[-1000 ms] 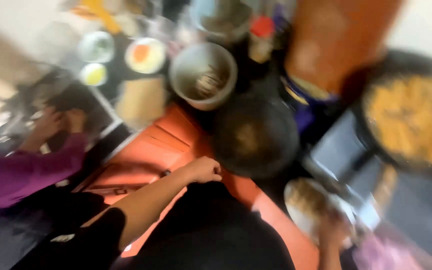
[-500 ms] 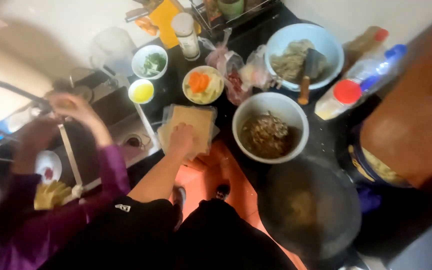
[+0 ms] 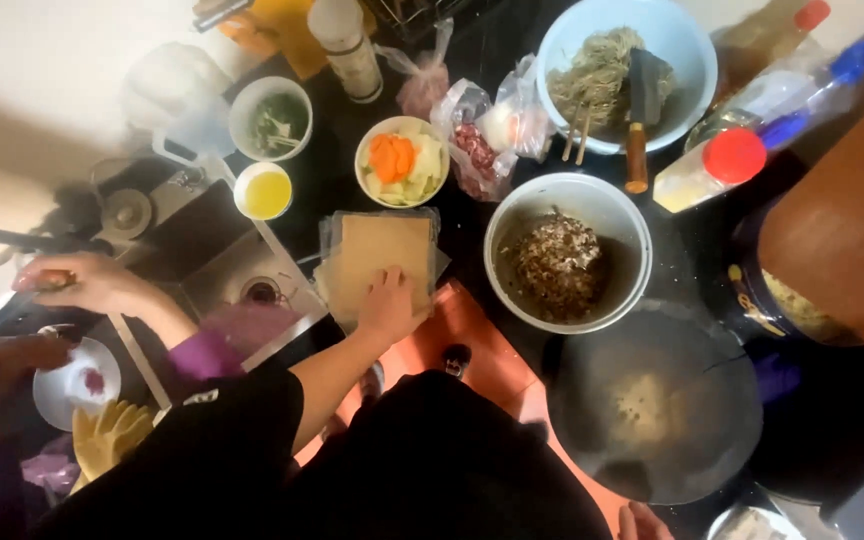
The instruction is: The person is assembling spring rolls by placing a portion of filling onto a wrapper and then folding and rolling it into a cylinder.
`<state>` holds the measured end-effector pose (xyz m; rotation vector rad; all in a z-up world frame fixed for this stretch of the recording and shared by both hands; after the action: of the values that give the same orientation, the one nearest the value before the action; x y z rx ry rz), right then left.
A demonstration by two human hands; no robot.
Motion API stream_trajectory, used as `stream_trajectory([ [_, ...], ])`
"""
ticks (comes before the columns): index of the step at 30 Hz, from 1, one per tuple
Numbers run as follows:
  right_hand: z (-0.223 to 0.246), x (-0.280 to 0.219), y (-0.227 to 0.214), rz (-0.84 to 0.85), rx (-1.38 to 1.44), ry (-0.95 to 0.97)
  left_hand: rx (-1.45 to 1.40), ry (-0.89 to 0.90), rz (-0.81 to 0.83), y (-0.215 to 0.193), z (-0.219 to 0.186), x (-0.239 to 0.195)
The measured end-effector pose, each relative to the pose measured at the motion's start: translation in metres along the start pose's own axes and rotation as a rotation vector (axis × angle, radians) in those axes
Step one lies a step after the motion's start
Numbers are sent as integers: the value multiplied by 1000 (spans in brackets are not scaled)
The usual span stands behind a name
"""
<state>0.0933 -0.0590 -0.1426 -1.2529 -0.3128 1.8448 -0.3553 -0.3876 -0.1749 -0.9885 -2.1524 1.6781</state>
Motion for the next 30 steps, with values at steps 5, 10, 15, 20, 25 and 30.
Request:
stream_trajectory([
  [5, -9, 11, -2, -15, 37, -44, 22, -67, 1, 9, -8, 10],
  [10, -39, 64, -8, 19, 40, 77, -18, -164, -22, 7, -20, 10],
  [15, -60, 124, -25, -11, 94, -215, -265, -232, -74, -17, -35, 0],
  [20, -73, 177, -36, -28, -2, -310, -42, -85, -128, 24, -6, 11],
  [25, -8, 114, -59, -29, -308, -79, -18, -142, -82, 13, -25, 14],
  [30, -31, 147, -48, 51, -259, -84, -62, -215, -138, 39, -1, 23],
])
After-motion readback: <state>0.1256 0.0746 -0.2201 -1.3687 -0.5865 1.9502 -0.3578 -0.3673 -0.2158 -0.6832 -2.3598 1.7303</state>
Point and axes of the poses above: each hand's wrist, its own x-axis towards the middle knuckle, its own y-axis out of the palm, z = x × y, the point moved 5 cm from there along x, towards the middle knuckle, and after that the axes turned 15 degrees about y, right-handed, at the moved point
